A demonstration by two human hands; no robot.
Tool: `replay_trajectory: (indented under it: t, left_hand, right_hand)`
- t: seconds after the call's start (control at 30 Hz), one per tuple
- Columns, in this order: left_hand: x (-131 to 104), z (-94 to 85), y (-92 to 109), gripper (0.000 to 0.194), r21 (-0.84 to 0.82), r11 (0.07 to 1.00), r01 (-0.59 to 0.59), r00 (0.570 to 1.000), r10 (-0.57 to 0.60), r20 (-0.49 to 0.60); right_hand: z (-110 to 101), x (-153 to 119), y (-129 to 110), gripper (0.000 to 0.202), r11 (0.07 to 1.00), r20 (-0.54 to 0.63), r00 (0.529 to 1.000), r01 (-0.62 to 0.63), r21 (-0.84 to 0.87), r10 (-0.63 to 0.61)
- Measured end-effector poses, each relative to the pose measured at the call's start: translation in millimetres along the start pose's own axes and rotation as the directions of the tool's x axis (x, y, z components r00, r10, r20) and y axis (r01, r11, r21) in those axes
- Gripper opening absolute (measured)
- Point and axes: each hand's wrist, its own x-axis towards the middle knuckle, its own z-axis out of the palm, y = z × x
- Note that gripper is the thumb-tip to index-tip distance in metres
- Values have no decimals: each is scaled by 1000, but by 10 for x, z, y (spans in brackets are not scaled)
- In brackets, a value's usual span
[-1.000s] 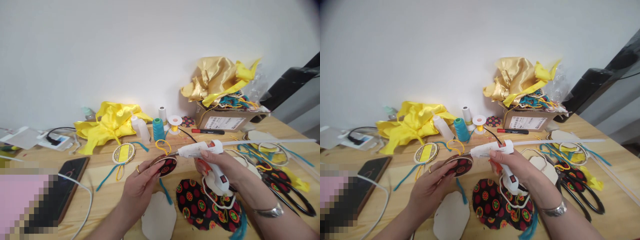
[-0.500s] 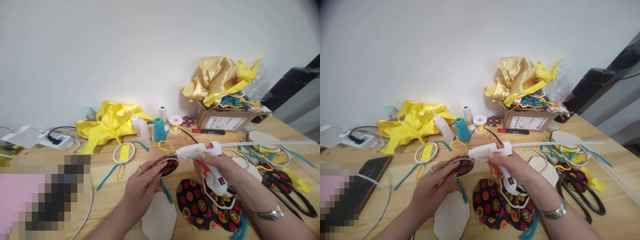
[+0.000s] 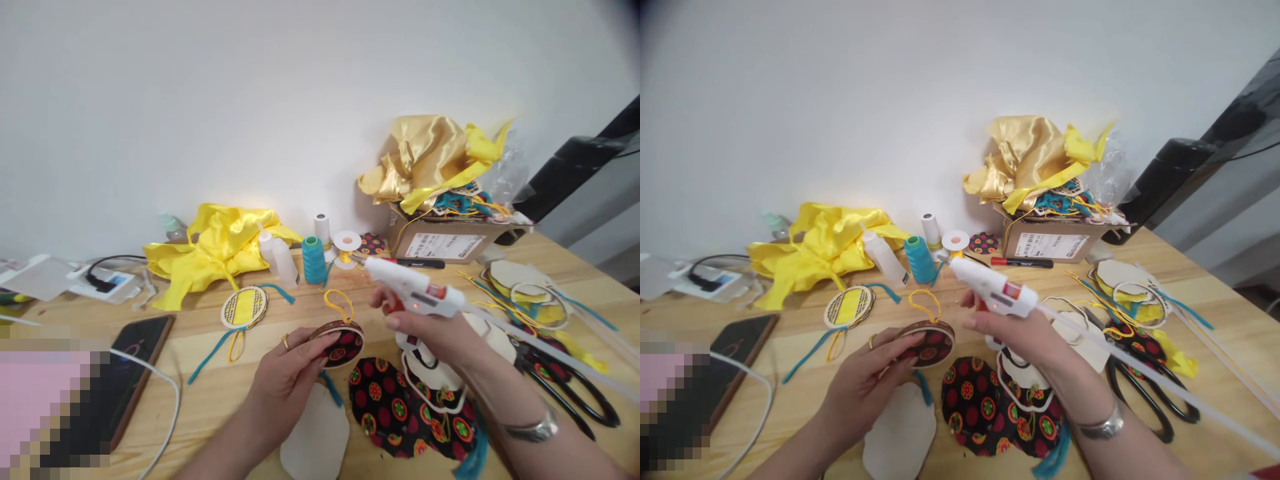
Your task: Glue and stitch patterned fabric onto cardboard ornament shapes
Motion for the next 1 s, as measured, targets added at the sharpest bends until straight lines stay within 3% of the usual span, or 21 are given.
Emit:
replay_trajectory:
  t: [0.1, 0.2, 0.43, 0.67, 0.77, 0.83, 1.0]
  left_hand:
    - [5, -2, 19, 44, -24, 999, -24, 999, 25, 26]
    - [8, 5, 26, 47, -33, 998, -57, 997, 59, 53]
    - [-17, 20, 28, 51, -53, 994, -97, 988, 103, 115]
    - [-26, -6, 44, 46, -9, 998, -64, 993, 65, 101]
    - [-49, 4, 65, 41, -83, 996, 14, 999, -11, 39]
    - [-62, 22, 85, 38, -230, 967, 108, 993, -115, -18]
    - [-23, 29, 138, 51, -563, 768, 305, 916, -399, -48]
  right_hand:
    - [107, -31, 33, 32, 973, 8, 1000, -27, -231, 30]
    - [170, -55, 74, 28, 952, 53, 999, 30, -304, -14]
    - [183, -60, 134, 26, 947, 128, 992, 62, -315, -23]
    - [198, -59, 139, 21, 937, 111, 994, 60, -343, -23]
    - [202, -62, 136, 23, 944, 85, 996, 19, -329, 9]
    - [210, -65, 125, 25, 955, 67, 997, -22, -296, 43]
    - [246, -70, 108, 28, 976, 50, 994, -81, -200, 93]
